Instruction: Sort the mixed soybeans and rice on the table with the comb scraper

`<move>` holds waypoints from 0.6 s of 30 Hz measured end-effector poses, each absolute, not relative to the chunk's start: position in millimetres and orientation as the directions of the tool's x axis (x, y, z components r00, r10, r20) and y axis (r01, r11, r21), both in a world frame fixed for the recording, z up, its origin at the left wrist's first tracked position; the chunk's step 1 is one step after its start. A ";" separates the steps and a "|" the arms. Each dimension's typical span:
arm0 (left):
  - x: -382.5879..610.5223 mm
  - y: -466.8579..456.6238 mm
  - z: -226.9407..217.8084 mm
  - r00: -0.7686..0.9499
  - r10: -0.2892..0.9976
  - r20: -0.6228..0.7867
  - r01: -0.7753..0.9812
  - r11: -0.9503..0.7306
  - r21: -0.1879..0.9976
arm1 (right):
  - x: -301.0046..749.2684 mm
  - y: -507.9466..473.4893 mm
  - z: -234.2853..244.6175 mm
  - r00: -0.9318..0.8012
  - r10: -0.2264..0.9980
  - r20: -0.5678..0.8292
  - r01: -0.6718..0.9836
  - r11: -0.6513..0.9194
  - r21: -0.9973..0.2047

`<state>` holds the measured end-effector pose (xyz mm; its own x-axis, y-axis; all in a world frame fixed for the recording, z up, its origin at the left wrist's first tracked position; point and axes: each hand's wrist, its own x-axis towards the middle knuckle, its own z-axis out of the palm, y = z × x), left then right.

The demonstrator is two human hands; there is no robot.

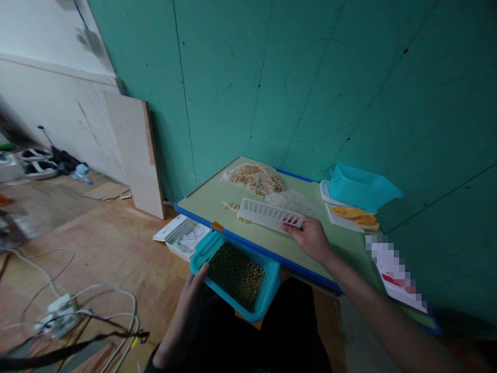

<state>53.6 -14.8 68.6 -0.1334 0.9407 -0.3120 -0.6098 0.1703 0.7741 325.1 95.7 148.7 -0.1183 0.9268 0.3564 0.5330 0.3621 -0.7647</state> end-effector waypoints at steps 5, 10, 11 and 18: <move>48.5 -12.7 69.6 -0.150 0.928 -0.340 -0.622 0.179 0.762 | 322.3 84.5 145.5 -0.144 0.924 0.355 0.531 0.375 -0.760; 43.3 -10.2 64.4 -0.132 0.902 -0.411 -0.643 0.238 0.728 | 316.7 55.9 143.8 -0.211 0.904 0.373 0.571 0.424 -0.703; 42.5 -9.8 63.7 -0.123 0.896 -0.427 -0.653 0.251 0.714 | 315.7 51.4 144.5 -0.218 0.900 0.377 0.568 0.431 -0.701; 43.1 -7.6 68.4 -0.122 0.861 -0.495 -0.649 0.308 0.696 | 317.2 75.3 154.8 -0.122 0.894 0.432 0.579 0.417 -0.700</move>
<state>43.1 -7.6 68.4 -0.1218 0.8605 -0.4946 -0.6491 0.3079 0.6956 317.2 75.3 154.8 -0.1216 0.8937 0.4318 0.5795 0.4171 -0.7002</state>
